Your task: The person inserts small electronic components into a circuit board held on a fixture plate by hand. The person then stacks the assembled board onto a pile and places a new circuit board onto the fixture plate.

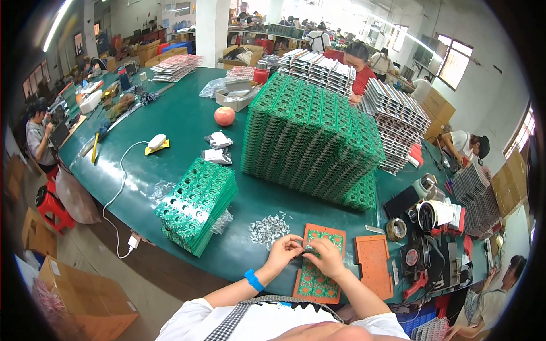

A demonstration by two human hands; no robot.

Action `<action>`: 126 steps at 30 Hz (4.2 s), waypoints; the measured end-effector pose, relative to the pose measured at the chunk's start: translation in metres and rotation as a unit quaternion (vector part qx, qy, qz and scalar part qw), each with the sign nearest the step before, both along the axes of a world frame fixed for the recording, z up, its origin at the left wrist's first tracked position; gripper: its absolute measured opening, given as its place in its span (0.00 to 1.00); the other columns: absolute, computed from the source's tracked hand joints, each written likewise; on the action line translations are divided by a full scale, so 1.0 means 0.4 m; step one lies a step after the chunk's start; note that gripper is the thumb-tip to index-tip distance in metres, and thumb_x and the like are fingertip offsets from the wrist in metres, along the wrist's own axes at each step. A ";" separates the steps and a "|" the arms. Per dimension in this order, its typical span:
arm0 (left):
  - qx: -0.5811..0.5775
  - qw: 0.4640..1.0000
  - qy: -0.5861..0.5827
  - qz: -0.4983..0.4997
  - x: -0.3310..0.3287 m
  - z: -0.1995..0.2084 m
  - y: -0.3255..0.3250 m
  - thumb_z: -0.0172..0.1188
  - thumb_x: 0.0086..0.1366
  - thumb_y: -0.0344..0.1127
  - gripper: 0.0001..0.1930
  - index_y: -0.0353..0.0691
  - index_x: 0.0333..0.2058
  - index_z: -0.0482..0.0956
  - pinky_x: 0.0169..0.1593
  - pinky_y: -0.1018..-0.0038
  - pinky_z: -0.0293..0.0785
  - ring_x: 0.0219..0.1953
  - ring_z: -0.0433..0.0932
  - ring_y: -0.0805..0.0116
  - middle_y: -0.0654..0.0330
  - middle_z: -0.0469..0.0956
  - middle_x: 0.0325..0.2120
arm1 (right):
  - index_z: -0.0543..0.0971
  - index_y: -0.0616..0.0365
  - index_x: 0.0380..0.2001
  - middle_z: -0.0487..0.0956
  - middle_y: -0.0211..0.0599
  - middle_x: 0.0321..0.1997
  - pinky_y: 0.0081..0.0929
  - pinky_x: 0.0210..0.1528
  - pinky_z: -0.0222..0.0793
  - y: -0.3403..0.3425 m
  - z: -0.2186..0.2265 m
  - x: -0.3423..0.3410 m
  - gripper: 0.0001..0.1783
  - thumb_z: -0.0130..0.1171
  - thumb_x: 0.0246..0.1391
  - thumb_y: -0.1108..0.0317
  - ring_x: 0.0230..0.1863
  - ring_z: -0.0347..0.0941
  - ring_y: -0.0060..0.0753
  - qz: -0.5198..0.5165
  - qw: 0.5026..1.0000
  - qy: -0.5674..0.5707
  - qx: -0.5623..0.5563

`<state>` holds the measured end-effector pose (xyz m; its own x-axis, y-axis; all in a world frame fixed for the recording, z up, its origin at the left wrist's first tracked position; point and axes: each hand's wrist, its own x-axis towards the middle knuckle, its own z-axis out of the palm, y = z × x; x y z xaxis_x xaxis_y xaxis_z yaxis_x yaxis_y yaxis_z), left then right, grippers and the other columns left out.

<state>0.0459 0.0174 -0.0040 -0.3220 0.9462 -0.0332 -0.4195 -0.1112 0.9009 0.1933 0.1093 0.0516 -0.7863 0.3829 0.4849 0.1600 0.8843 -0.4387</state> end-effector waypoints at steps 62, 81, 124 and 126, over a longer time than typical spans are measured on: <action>0.081 0.942 0.319 -0.069 0.043 0.105 -0.152 0.56 0.58 0.21 0.22 0.39 0.53 0.70 0.32 0.77 0.71 0.26 0.73 0.77 0.63 0.74 0.24 | 0.79 0.60 0.30 0.78 0.35 0.26 0.26 0.32 0.68 -0.138 0.036 0.069 0.05 0.62 0.49 0.72 0.28 0.74 0.29 -0.005 0.977 -0.028 -0.213; -0.215 0.712 0.624 0.241 -0.106 0.001 -0.178 0.69 0.49 0.31 0.30 0.37 0.51 0.68 0.41 0.62 0.71 0.36 0.75 0.54 0.51 0.75 0.35 | 0.79 0.62 0.33 0.80 0.45 0.31 0.34 0.38 0.72 0.074 -0.005 0.067 0.11 0.58 0.51 0.65 0.34 0.78 0.40 0.035 0.954 -0.005 -0.298; -0.095 0.953 0.248 0.143 -0.072 0.046 -0.076 0.56 0.57 0.20 0.05 0.33 0.32 0.78 0.38 0.79 0.71 0.33 0.76 0.73 0.62 0.79 0.28 | 0.75 0.62 0.29 0.75 0.37 0.31 0.32 0.36 0.69 0.070 -0.064 0.044 0.04 0.60 0.50 0.74 0.35 0.74 0.39 -0.005 0.987 -0.082 -0.138; -0.089 0.974 0.165 0.125 -0.052 0.041 -0.080 0.55 0.59 0.22 0.05 0.33 0.33 0.78 0.37 0.80 0.71 0.31 0.76 0.75 0.62 0.78 0.28 | 0.76 0.60 0.30 0.76 0.37 0.31 0.31 0.35 0.69 0.067 -0.067 0.051 0.05 0.61 0.48 0.73 0.34 0.74 0.38 0.009 0.995 -0.092 -0.028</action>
